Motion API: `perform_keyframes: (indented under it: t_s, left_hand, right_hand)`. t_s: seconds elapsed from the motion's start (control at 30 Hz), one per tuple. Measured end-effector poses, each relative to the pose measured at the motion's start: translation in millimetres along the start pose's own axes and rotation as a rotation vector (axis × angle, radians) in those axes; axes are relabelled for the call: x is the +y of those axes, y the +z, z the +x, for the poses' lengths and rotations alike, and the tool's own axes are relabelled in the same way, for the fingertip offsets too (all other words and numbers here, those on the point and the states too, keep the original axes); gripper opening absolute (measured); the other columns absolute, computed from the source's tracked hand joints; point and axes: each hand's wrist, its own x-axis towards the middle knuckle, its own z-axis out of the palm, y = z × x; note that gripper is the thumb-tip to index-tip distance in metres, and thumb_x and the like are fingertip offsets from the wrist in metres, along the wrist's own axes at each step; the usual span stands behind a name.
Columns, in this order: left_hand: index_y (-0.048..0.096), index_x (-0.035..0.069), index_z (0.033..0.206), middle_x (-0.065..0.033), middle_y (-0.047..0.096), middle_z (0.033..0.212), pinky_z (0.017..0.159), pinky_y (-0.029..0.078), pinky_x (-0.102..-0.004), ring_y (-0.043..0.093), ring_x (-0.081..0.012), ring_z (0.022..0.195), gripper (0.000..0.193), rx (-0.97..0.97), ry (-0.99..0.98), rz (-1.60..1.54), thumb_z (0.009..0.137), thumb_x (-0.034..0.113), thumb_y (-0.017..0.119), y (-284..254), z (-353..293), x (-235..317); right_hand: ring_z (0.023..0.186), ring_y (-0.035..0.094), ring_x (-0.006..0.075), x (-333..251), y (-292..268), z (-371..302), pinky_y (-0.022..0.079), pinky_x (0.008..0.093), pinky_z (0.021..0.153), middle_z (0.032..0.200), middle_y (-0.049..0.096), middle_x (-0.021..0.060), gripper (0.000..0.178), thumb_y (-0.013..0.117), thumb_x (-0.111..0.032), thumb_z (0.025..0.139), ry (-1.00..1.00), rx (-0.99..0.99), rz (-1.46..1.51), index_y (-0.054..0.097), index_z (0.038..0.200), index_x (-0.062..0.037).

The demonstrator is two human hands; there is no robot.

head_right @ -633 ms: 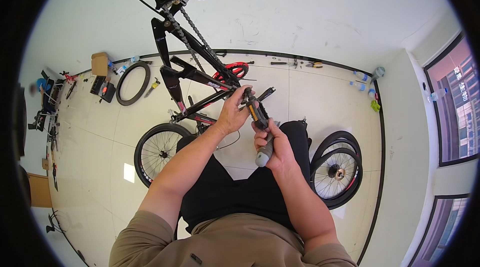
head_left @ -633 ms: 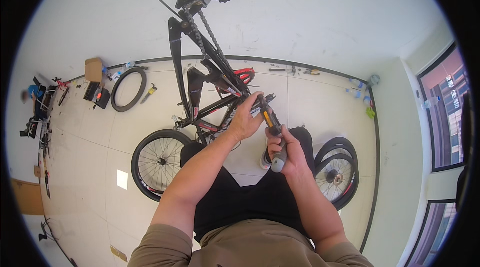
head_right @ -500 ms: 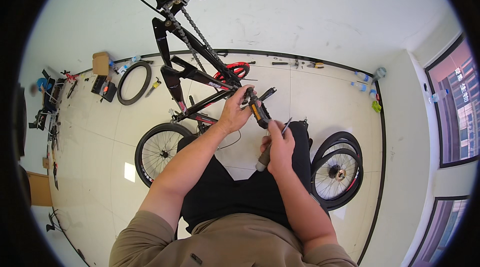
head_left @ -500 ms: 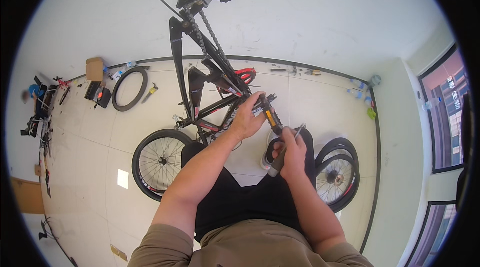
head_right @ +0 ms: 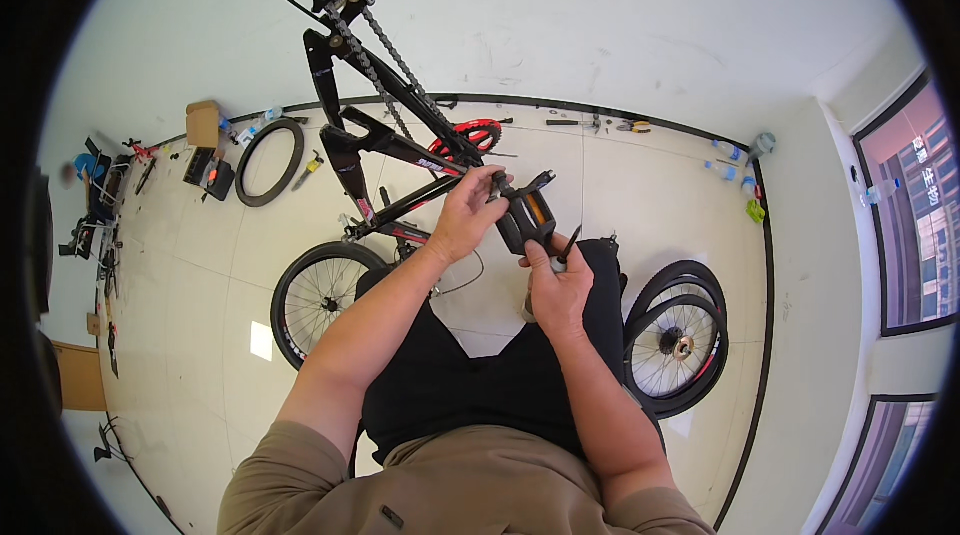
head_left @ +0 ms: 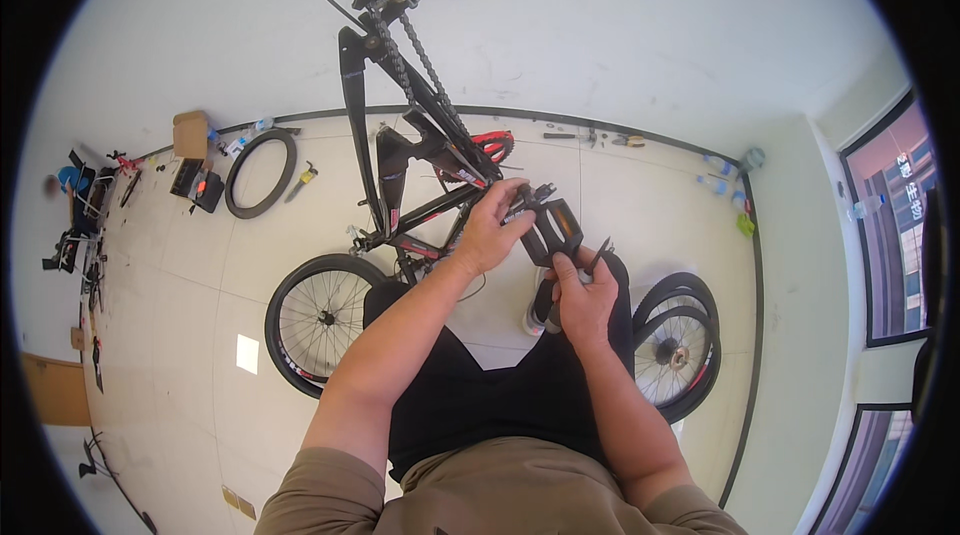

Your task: The person is assembling a bicycle by attaching a pedal to the crank arm. They use a pedal wrench to tighten the pedal onto the crank arm, ensuring it is securely fastened.

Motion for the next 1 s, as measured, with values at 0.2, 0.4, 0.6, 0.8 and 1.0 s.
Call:
perform_keyframes:
  t_s: [0.2, 0.4, 0.6, 0.8, 1.0]
  left_hand:
    - [0.047, -0.005, 0.138, -0.0186, 0.057, 0.134, 0.114, 0.035, -0.0353, 0.054, -0.0239, 0.127, 0.052, -0.051, -0.039, -0.017, 0.086, -0.005, 0.042, -17.3, 2.0, -7.6]
    - [0.046, -0.002, 0.141, -0.0166, 0.056, 0.138, 0.116, 0.035, -0.0368, 0.051, -0.0231, 0.131, 0.058, -0.104, -0.08, 0.045, 0.084, -0.011, 0.056, -16.0, 1.7, 1.8]
    - [0.04, 0.001, 0.145, -0.0163, 0.053, 0.141, 0.115, 0.035, -0.0353, 0.049, -0.0221, 0.134, 0.068, -0.097, -0.024, 0.211, 0.084, -0.006, 0.07, -8.0, -3.5, 8.9]
    - [0.051, -0.001, 0.135, -0.0157, 0.065, 0.12, 0.103, 0.046, -0.032, 0.061, -0.0198, 0.115, 0.059, 0.068, 0.069, 0.213, 0.082, 0.006, 0.076, -3.0, -1.4, -7.3]
    - [0.051, -0.002, 0.133, -0.0143, 0.064, 0.122, 0.104, 0.047, -0.0327, 0.062, -0.0198, 0.117, 0.052, 0.093, 0.053, 0.317, 0.086, 0.001, 0.072, 5.3, -0.8, -2.3]
  right_hand:
    - [0.055, 0.053, 0.0147, -1.5, -4.3, 9.4, 0.043, 0.025, 0.05, 0.079, 0.065, 0.0129, 0.025, 0.065, -0.019, 0.096, 0.342, -0.041, 0.436, 0.056, 0.109, 0.0002]
    - [0.069, 0.057, 0.0143, 13.3, -20.0, 25.7, 0.044, 0.0231, 0.049, 0.094, 0.06, 0.0125, 0.027, 0.059, -0.024, 0.1, 0.713, -0.186, 1.003, 0.052, 0.114, -0.0015]
    - [0.073, 0.06, 0.0129, 9.2, -18.7, 27.1, 0.044, 0.0214, 0.048, 0.108, 0.058, 0.0144, 0.029, 0.056, -0.021, 0.101, 0.892, -0.21, 1.272, 0.049, 0.119, -0.0006]
    - [0.072, 0.059, 0.0129, 8.3, -12.2, 22.3, 0.044, 0.0217, 0.047, 0.111, 0.059, 0.0152, 0.031, 0.056, -0.022, 0.101, 0.883, -0.228, 1.22, 0.047, 0.121, 0.0]
    - [0.07, 0.059, 0.0126, 3.5, -16.4, 16.1, 0.044, 0.0224, 0.048, 0.11, 0.06, 0.0145, 0.036, 0.058, -0.021, 0.101, 0.526, -0.136, 0.667, 0.049, 0.127, 0.0021]
